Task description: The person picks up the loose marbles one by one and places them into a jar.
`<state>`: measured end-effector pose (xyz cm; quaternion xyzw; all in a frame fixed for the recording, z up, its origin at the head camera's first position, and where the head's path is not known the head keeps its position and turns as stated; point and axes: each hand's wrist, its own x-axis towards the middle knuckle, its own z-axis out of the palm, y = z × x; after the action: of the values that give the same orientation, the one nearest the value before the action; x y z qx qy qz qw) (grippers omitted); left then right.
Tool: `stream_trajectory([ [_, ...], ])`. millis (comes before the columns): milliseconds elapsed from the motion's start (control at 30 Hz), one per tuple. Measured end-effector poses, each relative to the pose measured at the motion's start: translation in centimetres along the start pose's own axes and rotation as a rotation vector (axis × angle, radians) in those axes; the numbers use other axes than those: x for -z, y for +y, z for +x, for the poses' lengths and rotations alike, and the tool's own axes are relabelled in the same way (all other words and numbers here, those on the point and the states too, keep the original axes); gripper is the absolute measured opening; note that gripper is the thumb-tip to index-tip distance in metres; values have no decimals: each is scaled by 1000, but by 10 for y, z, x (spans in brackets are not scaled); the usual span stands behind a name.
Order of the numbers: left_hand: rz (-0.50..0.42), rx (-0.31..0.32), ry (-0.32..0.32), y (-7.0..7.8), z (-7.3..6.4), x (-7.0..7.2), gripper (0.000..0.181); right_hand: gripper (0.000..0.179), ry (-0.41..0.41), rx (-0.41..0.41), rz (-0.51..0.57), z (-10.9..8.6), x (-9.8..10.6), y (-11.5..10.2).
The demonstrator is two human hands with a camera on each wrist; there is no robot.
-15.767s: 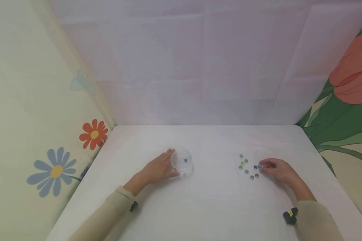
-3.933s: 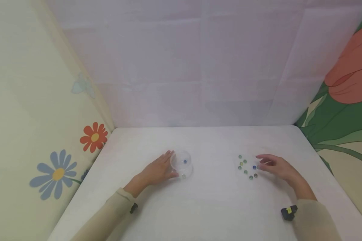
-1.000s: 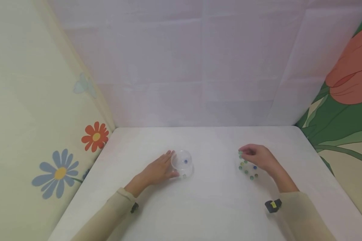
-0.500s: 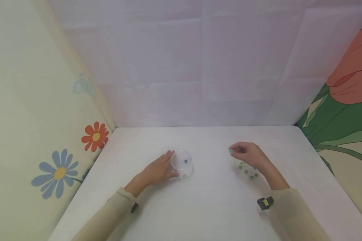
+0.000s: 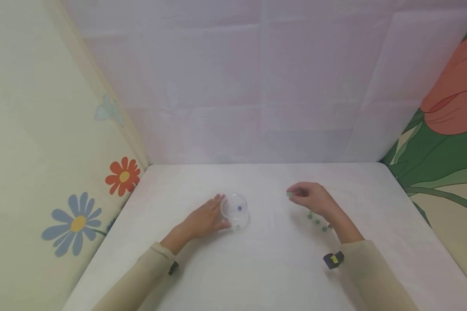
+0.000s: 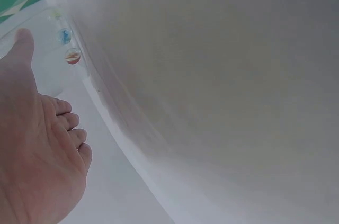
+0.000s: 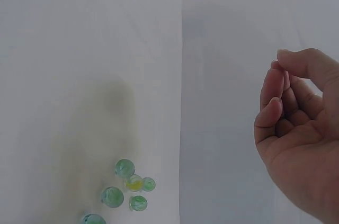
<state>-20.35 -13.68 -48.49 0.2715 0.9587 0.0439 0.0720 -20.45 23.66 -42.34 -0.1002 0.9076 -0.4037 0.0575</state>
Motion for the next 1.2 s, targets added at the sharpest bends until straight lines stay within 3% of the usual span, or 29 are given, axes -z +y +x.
stream_trajectory([
  [633,12,-3,0,0,2,1,99,26,-46,11,65,14,-12,-16],
  [967,-12,7,-7,2,0,3,98,24,-80,90,70,21,-22,-25],
  [1200,-16,13,-21,3,-1,4,99,23,-95,38,106,26,-32,-31],
])
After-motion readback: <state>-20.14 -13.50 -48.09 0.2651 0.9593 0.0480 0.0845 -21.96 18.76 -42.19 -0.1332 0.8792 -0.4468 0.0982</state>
